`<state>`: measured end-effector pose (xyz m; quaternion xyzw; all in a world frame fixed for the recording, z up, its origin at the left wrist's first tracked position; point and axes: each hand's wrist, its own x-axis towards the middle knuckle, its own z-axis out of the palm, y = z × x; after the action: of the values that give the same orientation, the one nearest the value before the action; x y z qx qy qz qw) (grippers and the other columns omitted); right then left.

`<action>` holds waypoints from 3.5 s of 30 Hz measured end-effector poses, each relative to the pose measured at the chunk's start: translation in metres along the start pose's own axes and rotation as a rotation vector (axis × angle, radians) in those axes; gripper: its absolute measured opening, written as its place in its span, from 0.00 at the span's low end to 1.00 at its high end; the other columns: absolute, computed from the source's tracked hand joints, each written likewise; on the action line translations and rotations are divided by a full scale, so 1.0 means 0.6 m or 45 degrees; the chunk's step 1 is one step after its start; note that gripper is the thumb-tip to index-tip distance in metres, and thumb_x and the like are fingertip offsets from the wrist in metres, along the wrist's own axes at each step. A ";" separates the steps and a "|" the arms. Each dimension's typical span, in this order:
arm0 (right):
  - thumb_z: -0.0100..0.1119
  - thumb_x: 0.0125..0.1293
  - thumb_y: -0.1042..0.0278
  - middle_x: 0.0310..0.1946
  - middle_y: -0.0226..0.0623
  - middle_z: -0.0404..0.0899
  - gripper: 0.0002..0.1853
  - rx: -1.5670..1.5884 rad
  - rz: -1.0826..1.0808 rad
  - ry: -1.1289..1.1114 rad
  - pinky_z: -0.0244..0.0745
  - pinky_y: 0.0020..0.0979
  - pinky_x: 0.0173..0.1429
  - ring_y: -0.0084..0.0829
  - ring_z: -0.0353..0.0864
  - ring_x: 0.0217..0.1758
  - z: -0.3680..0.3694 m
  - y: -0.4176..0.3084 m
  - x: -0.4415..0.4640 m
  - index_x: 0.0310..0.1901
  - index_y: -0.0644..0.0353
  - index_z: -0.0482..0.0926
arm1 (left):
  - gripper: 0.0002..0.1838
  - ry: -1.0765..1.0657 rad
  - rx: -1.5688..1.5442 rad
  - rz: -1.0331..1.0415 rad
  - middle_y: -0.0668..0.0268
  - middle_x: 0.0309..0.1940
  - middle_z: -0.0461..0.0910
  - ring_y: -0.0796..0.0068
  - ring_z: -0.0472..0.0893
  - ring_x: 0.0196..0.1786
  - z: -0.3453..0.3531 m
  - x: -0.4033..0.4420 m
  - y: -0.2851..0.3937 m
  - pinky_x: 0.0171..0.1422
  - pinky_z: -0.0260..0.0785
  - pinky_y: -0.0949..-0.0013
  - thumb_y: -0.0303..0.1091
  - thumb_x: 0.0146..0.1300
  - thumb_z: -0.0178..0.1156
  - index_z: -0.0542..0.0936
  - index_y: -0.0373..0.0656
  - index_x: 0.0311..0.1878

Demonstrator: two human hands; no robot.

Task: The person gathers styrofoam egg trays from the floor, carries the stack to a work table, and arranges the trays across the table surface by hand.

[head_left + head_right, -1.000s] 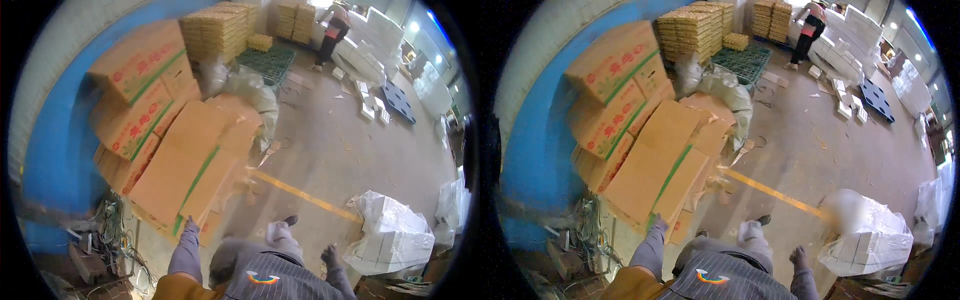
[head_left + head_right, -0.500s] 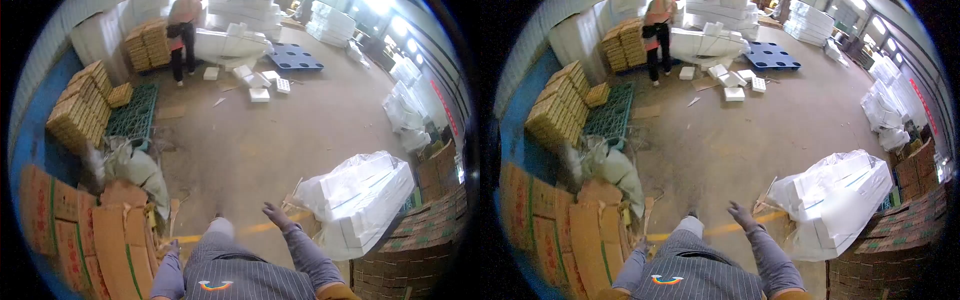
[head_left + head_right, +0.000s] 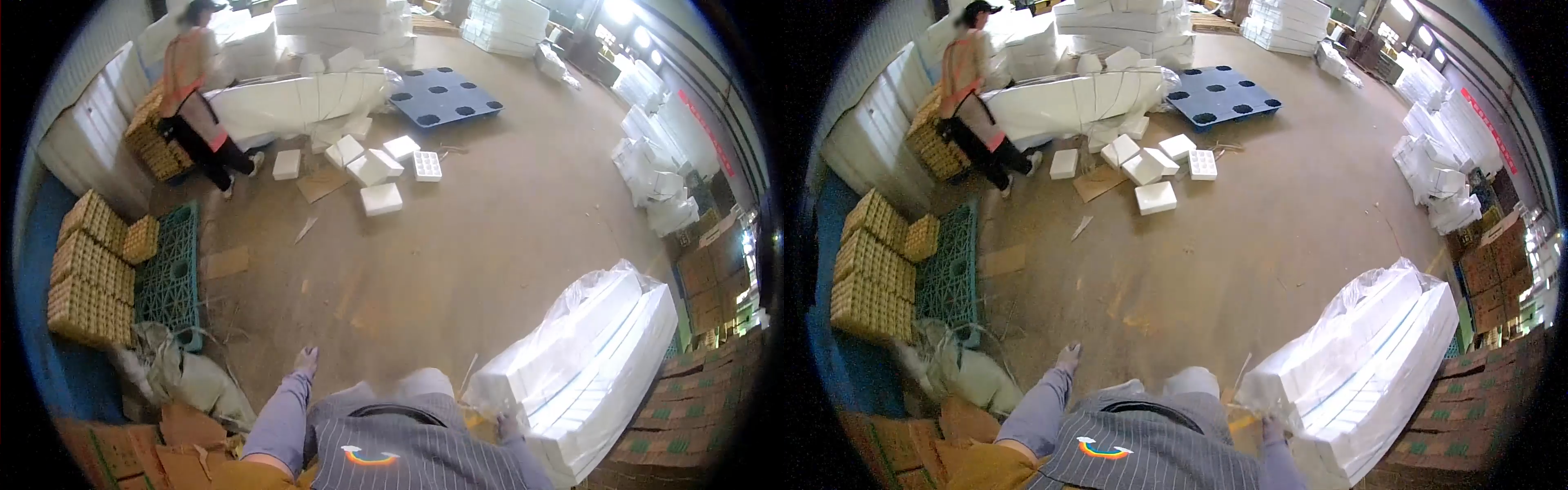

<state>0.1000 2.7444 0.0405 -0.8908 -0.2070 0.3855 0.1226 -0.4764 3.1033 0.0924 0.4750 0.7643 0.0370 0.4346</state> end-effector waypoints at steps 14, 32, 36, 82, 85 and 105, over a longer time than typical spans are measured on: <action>0.60 0.65 0.62 0.51 0.46 0.81 0.25 -0.217 -0.685 -0.025 0.78 0.35 0.44 0.37 0.82 0.39 -0.185 -0.738 0.699 0.63 0.61 0.74 | 0.26 0.020 -0.272 -0.378 0.52 0.57 0.82 0.61 0.79 0.62 0.070 0.366 0.492 0.66 0.69 0.63 0.47 0.69 0.59 0.78 0.37 0.61; 0.72 0.54 0.40 0.76 0.56 0.51 0.55 -0.684 -0.937 -0.486 0.55 0.49 0.78 0.57 0.51 0.78 0.323 -1.788 1.186 0.76 0.55 0.54 | 0.42 0.013 -0.876 -0.371 0.46 0.76 0.57 0.56 0.57 0.79 0.095 1.285 0.901 0.80 0.52 0.63 0.42 0.67 0.62 0.54 0.31 0.76; 0.74 0.53 0.42 0.76 0.55 0.50 0.56 -0.826 -0.993 -0.364 0.50 0.57 0.78 0.59 0.51 0.78 0.505 -1.908 1.376 0.78 0.47 0.51 | 0.47 0.181 -1.117 -0.356 0.45 0.78 0.51 0.56 0.53 0.81 0.223 1.566 0.887 0.81 0.50 0.62 0.39 0.65 0.66 0.49 0.30 0.77; 0.54 0.66 0.65 0.73 0.44 0.62 0.30 -0.827 -2.002 -0.517 0.38 0.57 0.81 0.46 0.52 0.80 0.340 -1.747 1.535 0.70 0.55 0.65 | 0.42 0.805 -1.197 -0.393 0.55 0.77 0.54 0.56 0.56 0.77 0.189 1.346 1.034 0.79 0.54 0.50 0.52 0.70 0.60 0.54 0.43 0.78; 0.42 0.72 0.56 0.79 0.35 0.53 0.28 -1.314 -2.328 -1.567 0.31 0.59 0.83 0.31 0.47 0.83 0.346 -1.833 1.401 0.73 0.46 0.65 | 0.37 0.470 -0.734 -0.178 0.53 0.78 0.50 0.48 0.51 0.77 0.201 1.328 1.047 0.77 0.52 0.44 0.53 0.70 0.58 0.61 0.48 0.75; 0.68 0.63 0.66 0.50 0.45 0.83 0.15 -0.820 -1.474 -0.539 0.74 0.34 0.60 0.36 0.81 0.48 0.642 -2.126 1.681 0.49 0.62 0.84 | 0.36 0.398 0.547 0.193 0.42 0.78 0.40 0.25 0.39 0.77 0.310 1.385 1.002 0.71 0.35 0.16 0.66 0.62 0.60 0.71 0.62 0.70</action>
<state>0.0885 4.3620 -0.3783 -0.5348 -0.7723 0.3429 -0.0047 -0.0709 3.9954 -0.2634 0.6005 0.7748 -0.0206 0.1966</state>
